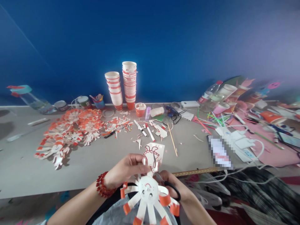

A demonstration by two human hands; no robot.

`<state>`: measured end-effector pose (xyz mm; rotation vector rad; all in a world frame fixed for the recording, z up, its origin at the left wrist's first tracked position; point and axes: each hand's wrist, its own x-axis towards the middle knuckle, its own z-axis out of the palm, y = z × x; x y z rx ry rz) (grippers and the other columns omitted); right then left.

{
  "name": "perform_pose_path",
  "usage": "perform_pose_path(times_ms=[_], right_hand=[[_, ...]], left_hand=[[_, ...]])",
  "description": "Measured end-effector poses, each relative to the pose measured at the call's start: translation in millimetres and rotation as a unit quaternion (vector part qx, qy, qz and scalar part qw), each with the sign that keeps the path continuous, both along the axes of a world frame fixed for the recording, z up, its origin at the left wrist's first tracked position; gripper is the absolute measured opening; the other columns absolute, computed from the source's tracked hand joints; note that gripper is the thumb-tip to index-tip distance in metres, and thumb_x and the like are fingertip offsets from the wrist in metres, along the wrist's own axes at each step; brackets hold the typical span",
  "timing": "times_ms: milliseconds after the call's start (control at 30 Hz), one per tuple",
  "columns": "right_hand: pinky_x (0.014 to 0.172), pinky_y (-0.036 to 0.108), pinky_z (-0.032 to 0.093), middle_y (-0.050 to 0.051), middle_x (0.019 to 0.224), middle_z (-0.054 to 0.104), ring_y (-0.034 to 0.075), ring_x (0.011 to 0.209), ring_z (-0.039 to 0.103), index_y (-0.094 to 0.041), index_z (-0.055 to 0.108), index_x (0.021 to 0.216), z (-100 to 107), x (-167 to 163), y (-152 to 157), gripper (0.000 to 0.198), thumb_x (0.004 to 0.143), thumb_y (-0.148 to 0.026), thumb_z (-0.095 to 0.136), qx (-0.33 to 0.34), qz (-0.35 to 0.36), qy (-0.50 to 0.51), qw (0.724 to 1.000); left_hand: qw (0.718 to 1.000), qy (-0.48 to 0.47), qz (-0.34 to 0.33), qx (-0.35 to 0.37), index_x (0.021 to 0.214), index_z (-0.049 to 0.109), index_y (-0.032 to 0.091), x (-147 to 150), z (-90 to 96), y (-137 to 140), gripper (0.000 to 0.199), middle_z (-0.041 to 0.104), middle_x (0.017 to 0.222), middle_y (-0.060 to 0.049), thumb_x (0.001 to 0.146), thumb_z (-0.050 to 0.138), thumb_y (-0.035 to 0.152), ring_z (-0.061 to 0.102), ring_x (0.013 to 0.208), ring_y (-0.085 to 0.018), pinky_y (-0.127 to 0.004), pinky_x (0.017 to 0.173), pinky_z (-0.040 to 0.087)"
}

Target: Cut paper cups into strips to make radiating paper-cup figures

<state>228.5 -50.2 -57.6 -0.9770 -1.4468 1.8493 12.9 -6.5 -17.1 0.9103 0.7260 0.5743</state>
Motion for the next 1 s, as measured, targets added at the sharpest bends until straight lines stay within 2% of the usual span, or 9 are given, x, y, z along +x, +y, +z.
perform_pose_path(times_ms=[100, 200, 400, 567, 767, 1000], right_hand=[[0.059, 0.025, 0.045, 0.004, 0.070, 0.057, 0.015, 0.064, 0.049, -0.014, 0.062, 0.070, 7.9, -5.9, 2.6, 0.049, 0.067, -0.062, 0.072, -0.010, 0.006, 0.012, 1.000], [0.055, 0.023, 0.040, 0.001, 0.068, 0.054, 0.012, 0.060, 0.043, -0.014, 0.059, 0.068, 10.1, -10.4, 4.5, 0.047, 0.066, -0.059, 0.074, -0.019, 0.036, 0.035, 0.999], [0.052, 0.022, 0.032, -0.002, 0.062, 0.044, 0.010, 0.057, 0.034, -0.014, 0.053, 0.064, 8.3, -14.2, 5.2, 0.049, 0.072, -0.059, 0.069, -0.014, 0.070, 0.061, 0.996], [0.053, 0.022, 0.034, 0.000, 0.067, 0.051, 0.010, 0.059, 0.037, -0.011, 0.058, 0.067, 4.6, -16.5, 2.8, 0.044, 0.070, -0.052, 0.075, -0.006, 0.039, 0.038, 0.999], [0.054, 0.022, 0.036, 0.001, 0.068, 0.053, 0.010, 0.059, 0.038, -0.010, 0.062, 0.066, 3.4, -19.4, 0.6, 0.044, 0.069, -0.052, 0.076, -0.001, 0.005, 0.035, 0.999], [0.050, 0.021, 0.032, -0.002, 0.063, 0.047, 0.009, 0.057, 0.034, -0.012, 0.056, 0.060, 5.4, -23.0, 0.7, 0.044, 0.064, -0.048, 0.080, -0.005, -0.012, 0.045, 0.999]], left_hand=[[1.000, 0.003, 0.011, 0.025, 0.073, 0.066, 0.013, 1.1, -0.4, -2.2, 0.023, 0.059, 0.063, 0.001, 0.076, 0.074, 0.034, 0.049, 0.053, -0.007, -0.020, 0.053, 0.036], [0.998, 0.019, 0.017, 0.061, 0.075, 0.065, 0.014, 2.1, 2.3, -4.6, 0.021, 0.057, 0.063, 0.002, 0.081, 0.069, 0.033, 0.047, 0.055, -0.008, -0.020, 0.055, 0.035], [0.980, 0.119, 0.022, 0.161, 0.067, 0.061, 0.014, 2.0, 14.7, -6.4, 0.021, 0.051, 0.061, 0.003, 0.083, 0.062, 0.027, 0.041, 0.055, -0.008, -0.019, 0.052, 0.032], [0.982, 0.114, 0.017, 0.152, 0.071, 0.064, 0.014, 3.4, 20.4, -7.9, 0.019, 0.052, 0.061, 0.002, 0.082, 0.061, 0.028, 0.042, 0.054, -0.009, -0.019, 0.052, 0.034], [0.984, 0.097, 0.030, 0.147, 0.072, 0.066, 0.014, 4.4, 16.0, -10.4, 0.020, 0.053, 0.061, 0.002, 0.082, 0.061, 0.030, 0.043, 0.054, -0.009, -0.019, 0.053, 0.034], [0.990, 0.075, 0.061, 0.103, 0.073, 0.066, 0.013, 7.5, 9.2, -14.4, 0.018, 0.051, 0.058, 0.003, 0.080, 0.064, 0.030, 0.040, 0.051, -0.008, -0.019, 0.049, 0.033]])
